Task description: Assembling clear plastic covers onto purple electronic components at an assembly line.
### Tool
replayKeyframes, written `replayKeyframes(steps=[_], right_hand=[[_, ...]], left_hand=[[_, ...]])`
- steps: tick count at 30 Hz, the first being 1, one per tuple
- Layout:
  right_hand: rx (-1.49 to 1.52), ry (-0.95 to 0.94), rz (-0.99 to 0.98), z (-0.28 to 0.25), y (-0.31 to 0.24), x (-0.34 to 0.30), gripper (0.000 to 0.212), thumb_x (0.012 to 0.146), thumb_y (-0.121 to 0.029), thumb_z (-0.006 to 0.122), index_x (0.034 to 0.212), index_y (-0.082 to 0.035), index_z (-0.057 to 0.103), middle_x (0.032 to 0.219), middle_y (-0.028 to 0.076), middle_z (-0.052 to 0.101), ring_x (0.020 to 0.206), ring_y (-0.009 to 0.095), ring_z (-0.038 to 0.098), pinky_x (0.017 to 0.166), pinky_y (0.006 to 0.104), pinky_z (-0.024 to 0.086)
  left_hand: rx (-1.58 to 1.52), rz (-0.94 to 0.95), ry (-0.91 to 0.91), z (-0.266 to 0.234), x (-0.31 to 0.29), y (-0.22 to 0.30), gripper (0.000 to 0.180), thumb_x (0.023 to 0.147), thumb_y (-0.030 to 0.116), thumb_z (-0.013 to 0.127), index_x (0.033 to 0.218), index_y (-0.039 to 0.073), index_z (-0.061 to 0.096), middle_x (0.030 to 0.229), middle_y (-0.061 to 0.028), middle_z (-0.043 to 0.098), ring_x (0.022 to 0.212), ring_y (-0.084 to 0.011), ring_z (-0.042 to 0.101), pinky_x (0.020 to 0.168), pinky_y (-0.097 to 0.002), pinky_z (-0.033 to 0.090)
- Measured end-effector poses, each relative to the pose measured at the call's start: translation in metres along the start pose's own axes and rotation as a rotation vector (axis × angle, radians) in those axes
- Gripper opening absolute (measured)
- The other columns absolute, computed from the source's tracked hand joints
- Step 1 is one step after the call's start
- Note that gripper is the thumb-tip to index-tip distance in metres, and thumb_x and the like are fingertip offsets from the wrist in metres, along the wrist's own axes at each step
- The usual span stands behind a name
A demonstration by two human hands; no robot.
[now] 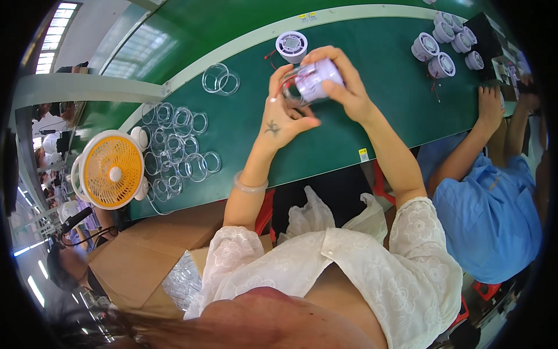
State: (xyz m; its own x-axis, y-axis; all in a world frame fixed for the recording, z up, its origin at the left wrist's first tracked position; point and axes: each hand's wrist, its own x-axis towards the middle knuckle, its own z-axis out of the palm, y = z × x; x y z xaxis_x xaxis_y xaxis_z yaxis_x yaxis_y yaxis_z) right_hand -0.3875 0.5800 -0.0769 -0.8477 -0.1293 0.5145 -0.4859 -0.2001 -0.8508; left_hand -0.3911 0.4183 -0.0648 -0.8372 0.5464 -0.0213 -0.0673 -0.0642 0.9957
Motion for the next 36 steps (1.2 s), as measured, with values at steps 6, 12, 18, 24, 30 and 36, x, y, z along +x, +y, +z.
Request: replayKeyframes(steps=[6,12,18,24,30,36], right_hand=[[-0.061,-0.086,0.164,0.004,-0.001,0.001,0.062,0.077,-0.057,0.037,0.094,0.002,0.044,0.080,0.003,0.037,0.075,0.011,0.038,0.067,0.0210,0.031],[0.037,-0.062,0.219,0.003,-0.003,-0.001,0.050,0.079,-0.048,0.037,0.081,0.001,0.048,0.071,0.001,0.034,0.065,0.008,0.035,0.060,0.0202,0.030],[-0.003,-0.082,0.124,0.000,0.000,-0.002,0.042,0.083,-0.038,0.033,0.075,0.001,0.049,0.072,0.003,0.040,0.065,0.010,0.038,0.060,0.0213,0.032],[0.204,0.008,0.223,0.007,0.005,-0.003,0.048,0.085,-0.039,0.027,0.075,0.002,0.050,0.076,0.011,0.046,0.077,0.018,0.043,0.069,0.0272,0.035],[-0.143,-0.145,-0.103,0.005,0.006,0.001,0.064,0.083,-0.052,0.021,0.083,0.004,0.053,0.087,0.017,0.052,0.090,0.029,0.048,0.076,0.0336,0.039],[-0.398,-0.169,-0.327,0.008,0.004,0.007,0.069,0.078,-0.057,0.026,0.101,0.004,0.051,0.102,0.020,0.051,0.097,0.034,0.049,0.076,0.0359,0.043]], left_hand=[[0.452,0.284,0.068,0.000,0.007,-0.012,0.067,0.051,0.022,0.077,0.102,0.001,0.041,0.094,-0.0160,0.049,0.081,-0.0243,0.054,0.068,-0.0314,0.045],[0.469,0.162,-0.032,0.010,0.005,-0.010,0.068,0.049,0.029,0.079,0.097,-0.001,0.042,0.090,-0.0136,0.053,0.080,-0.0227,0.056,0.071,-0.0295,0.045],[0.537,0.173,-0.084,0.010,0.005,-0.012,0.069,0.049,0.037,0.076,0.095,-0.002,0.044,0.085,-0.0143,0.055,0.076,-0.0263,0.057,0.067,-0.0309,0.045],[0.711,0.222,-0.015,0.011,0.002,-0.014,0.075,0.047,0.038,0.078,0.099,-0.001,0.041,0.086,-0.0132,0.056,0.075,-0.0271,0.059,0.066,-0.0313,0.047],[0.687,0.308,0.101,0.014,0.000,-0.016,0.069,0.047,0.038,0.076,0.094,-0.001,0.044,0.079,-0.0143,0.058,0.069,-0.0274,0.059,0.061,-0.0314,0.048],[0.033,-0.021,-0.087,0.012,0.005,-0.015,0.045,0.060,0.023,0.070,0.089,-0.002,0.049,0.080,-0.0078,0.059,0.077,-0.0158,0.058,0.070,-0.0276,0.045]])
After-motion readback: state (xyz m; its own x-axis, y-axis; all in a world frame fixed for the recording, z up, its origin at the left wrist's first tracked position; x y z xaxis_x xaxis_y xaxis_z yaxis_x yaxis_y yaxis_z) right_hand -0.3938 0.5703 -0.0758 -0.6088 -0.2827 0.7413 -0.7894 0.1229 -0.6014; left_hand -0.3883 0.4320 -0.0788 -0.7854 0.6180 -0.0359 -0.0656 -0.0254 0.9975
